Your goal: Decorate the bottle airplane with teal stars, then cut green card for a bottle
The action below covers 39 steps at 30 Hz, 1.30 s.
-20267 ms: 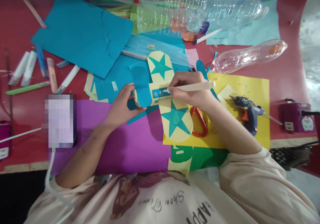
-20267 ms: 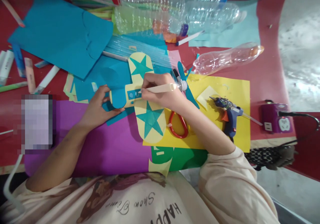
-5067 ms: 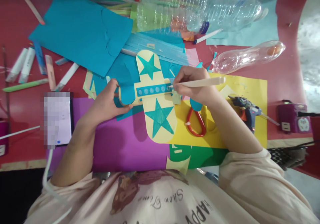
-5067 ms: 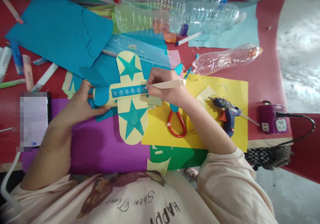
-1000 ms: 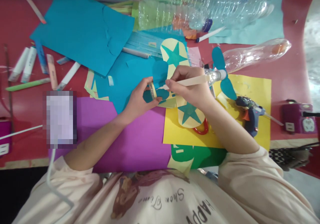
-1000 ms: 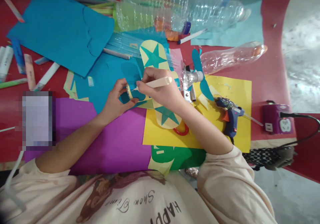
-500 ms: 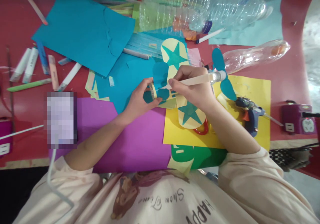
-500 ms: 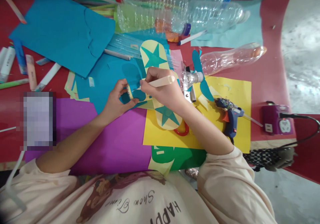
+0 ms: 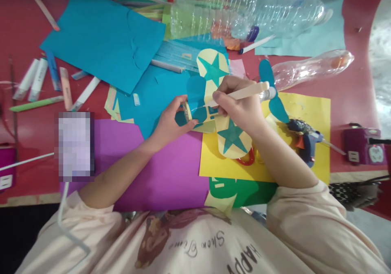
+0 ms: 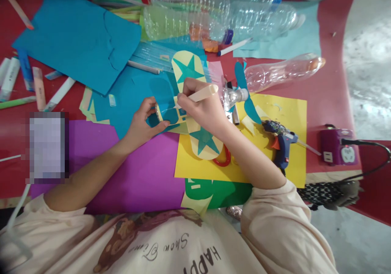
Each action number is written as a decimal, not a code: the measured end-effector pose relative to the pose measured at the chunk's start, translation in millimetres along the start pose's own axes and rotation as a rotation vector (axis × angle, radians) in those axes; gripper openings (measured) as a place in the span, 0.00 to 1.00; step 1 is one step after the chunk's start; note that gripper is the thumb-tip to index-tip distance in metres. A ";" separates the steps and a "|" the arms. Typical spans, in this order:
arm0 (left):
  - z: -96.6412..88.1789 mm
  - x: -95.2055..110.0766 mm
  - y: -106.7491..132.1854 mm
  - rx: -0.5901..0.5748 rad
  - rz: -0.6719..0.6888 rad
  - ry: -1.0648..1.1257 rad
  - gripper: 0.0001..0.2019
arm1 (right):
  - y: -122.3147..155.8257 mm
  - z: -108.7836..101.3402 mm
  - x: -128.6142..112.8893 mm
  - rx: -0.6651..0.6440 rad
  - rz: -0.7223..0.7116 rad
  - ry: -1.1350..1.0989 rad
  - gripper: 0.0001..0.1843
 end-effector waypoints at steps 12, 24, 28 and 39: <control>-1.3 -2.4 0.2 0.007 -0.005 -0.007 0.28 | 2.5 -15.7 8.5 0.088 0.006 -0.126 0.17; -0.9 -3.1 1.9 -0.009 -0.013 -0.090 0.26 | 19.5 -4.2 1.9 0.043 -0.124 -0.085 0.10; -1.2 -1.1 2.9 -0.010 0.001 -0.165 0.28 | 20.8 -3.1 9.0 0.056 -0.129 -0.050 0.09; 1.1 0.2 2.2 -0.042 0.005 -0.198 0.29 | 23.6 -1.8 -1.7 0.073 -0.208 0.041 0.09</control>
Point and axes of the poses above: each hand's wrist, its own y-axis away from the middle knuckle, its own z-axis out of the palm, x = y × z, the point moved 9 cm from there along -y, towards the middle knuckle, and after that the axes turned 1 degree about z, right-handed, at the moved point
